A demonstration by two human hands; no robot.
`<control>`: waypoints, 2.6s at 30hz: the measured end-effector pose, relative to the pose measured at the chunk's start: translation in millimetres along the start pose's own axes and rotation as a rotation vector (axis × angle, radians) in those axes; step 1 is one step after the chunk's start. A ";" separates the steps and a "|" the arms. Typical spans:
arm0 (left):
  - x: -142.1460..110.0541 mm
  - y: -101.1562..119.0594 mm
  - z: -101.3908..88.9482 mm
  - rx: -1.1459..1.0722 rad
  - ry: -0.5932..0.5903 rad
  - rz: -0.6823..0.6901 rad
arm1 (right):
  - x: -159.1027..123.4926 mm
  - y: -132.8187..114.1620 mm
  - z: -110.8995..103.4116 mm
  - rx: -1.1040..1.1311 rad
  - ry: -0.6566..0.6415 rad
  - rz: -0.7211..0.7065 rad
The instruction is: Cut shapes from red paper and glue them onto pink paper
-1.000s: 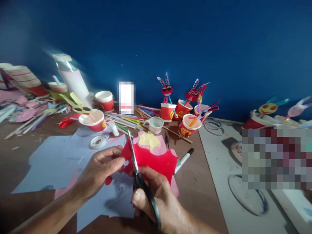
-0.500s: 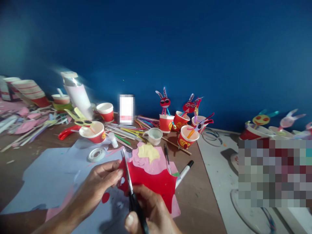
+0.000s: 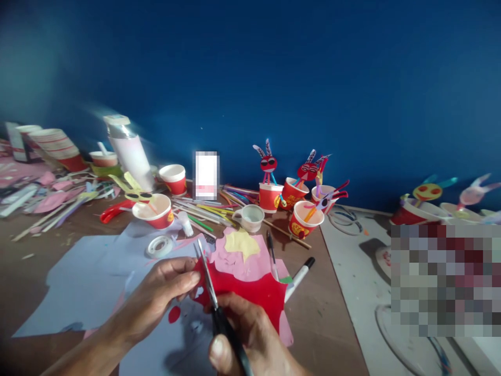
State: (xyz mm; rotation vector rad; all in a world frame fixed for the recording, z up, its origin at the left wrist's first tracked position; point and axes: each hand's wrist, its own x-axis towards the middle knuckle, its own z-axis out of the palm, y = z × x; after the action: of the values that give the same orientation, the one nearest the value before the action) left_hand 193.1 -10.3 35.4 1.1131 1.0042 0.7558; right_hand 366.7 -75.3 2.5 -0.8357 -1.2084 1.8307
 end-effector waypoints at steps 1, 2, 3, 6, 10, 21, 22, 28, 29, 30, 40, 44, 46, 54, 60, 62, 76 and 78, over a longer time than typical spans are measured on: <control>-0.1 -0.1 -0.1 -0.003 -0.001 -0.003 | -0.1 0.5 -0.6 -0.004 0.004 -0.001; -0.2 -0.3 -0.2 -0.006 0.000 -0.004 | -0.4 1.1 -1.2 -0.007 0.016 -0.001; -0.2 -0.5 -0.3 -0.009 0.001 -0.001 | -0.9 1.9 -1.7 -0.014 0.029 -0.001; 0.3 -1.3 -0.5 -0.018 -0.003 0.010 | -2.4 3.6 -2.6 -0.047 0.079 -0.012; 0.9 -2.4 -2.8 0.000 -0.016 0.004 | -3.3 3.9 -3.4 -0.036 0.094 0.008; 5.4 -3.7 -7.9 0.026 -0.062 -0.032 | -5.7 -7.2 -10.0 -0.128 0.083 0.066; 5.5 -3.6 -8.2 0.027 -0.067 -0.035 | -5.9 -8.3 -10.3 -0.143 0.079 0.071; 5.9 -3.6 -10.9 0.055 -0.066 -0.047 | -4.4 -14.5 -8.8 -0.107 0.051 0.133; 6.1 -3.6 -11.4 0.062 -0.067 -0.045 | -4.5 -16.0 -8.4 -0.113 0.064 0.144; 6.3 -3.6 -11.8 0.067 -0.069 -0.044 | -4.8 -17.9 -8.0 -0.129 0.074 0.152; 7.0 -5.3 -12.4 0.084 -0.098 -0.034 | -1.8 -26.6 -6.7 -0.138 0.021 0.121; 7.2 -7.2 -11.8 0.097 -0.079 -0.002 | -1.6 -23.6 -10.1 -0.111 0.022 0.102; 6.8 -7.8 -12.7 0.085 -0.026 0.079 | -3.2 -24.3 -11.1 -0.040 0.046 0.072; 3.0 -14.1 -3.7 0.060 0.000 0.129 | -9.4 -33.3 -1.6 0.263 0.179 0.012; 0.4 -11.8 7.9 -0.049 -0.155 0.014 | -8.6 -30.9 1.9 0.203 0.150 -0.030; -1.7 -6.3 7.2 -0.061 -0.123 -0.041 | -7.8 -29.8 1.3 0.152 0.153 -0.037; 5.7 -4.9 -16.6 0.247 -0.082 0.020 | -4.5 -18.3 -13.7 -0.160 0.146 0.065; 5.8 -4.3 -15.0 0.258 -0.003 0.072 | -3.7 -15.4 -12.5 -0.158 0.141 0.061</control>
State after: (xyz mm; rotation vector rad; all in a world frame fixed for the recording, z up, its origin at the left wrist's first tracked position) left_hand 181.5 -1.0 28.0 1.3788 1.0849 0.6941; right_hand 382.7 -69.3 13.1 -1.0825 -1.2602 1.7088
